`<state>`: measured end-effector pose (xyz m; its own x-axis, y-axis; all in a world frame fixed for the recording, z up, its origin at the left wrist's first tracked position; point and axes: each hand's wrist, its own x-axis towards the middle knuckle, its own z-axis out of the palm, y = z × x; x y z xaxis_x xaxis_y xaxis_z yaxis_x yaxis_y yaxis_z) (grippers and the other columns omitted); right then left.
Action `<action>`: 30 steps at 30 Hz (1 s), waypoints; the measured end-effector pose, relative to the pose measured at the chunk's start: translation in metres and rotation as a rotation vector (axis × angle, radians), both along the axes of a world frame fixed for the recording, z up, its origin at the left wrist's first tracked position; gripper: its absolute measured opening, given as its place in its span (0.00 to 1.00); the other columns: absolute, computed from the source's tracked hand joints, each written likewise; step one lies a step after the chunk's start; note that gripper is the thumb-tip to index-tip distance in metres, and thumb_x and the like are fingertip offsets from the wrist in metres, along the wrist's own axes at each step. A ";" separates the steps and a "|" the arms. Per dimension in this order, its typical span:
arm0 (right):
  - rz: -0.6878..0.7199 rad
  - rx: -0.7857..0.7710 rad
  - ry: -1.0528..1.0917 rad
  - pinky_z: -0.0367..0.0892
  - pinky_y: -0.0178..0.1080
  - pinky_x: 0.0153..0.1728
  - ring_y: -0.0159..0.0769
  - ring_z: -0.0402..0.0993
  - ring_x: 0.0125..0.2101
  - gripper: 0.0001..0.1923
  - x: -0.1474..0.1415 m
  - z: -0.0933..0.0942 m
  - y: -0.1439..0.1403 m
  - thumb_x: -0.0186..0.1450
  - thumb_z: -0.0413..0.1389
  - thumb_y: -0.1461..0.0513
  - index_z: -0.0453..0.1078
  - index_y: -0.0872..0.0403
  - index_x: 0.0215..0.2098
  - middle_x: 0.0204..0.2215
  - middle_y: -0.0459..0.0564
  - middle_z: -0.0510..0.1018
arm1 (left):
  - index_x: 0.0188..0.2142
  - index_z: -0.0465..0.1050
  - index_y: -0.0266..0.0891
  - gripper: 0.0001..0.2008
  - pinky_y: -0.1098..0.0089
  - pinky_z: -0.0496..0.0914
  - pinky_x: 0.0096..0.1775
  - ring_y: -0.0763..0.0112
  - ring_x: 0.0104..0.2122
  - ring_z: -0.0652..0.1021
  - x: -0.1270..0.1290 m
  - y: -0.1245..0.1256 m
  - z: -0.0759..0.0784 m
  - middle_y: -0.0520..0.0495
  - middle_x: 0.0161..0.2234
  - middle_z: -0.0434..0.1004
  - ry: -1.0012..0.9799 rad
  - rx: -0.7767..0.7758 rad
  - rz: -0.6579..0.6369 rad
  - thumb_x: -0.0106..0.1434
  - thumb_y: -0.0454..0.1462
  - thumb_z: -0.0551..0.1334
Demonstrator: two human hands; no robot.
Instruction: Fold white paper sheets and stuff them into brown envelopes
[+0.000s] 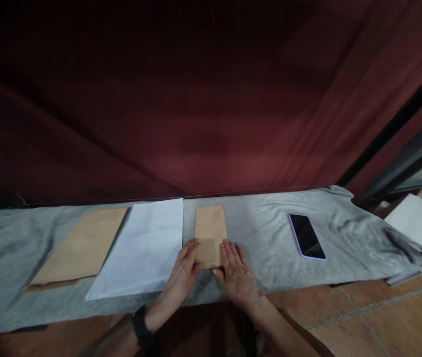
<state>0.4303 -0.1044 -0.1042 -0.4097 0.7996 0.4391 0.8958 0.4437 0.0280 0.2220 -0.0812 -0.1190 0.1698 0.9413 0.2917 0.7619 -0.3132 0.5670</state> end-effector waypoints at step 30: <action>-0.131 -0.619 1.589 0.78 0.46 0.43 0.47 0.80 0.47 0.26 -0.011 0.075 0.034 0.70 0.49 0.45 0.70 0.52 0.57 0.49 0.55 0.82 | 0.67 0.55 0.42 0.41 0.63 0.75 0.47 0.59 0.51 0.78 0.028 0.026 0.103 0.37 0.53 0.77 -1.296 -0.615 0.177 0.60 0.48 0.70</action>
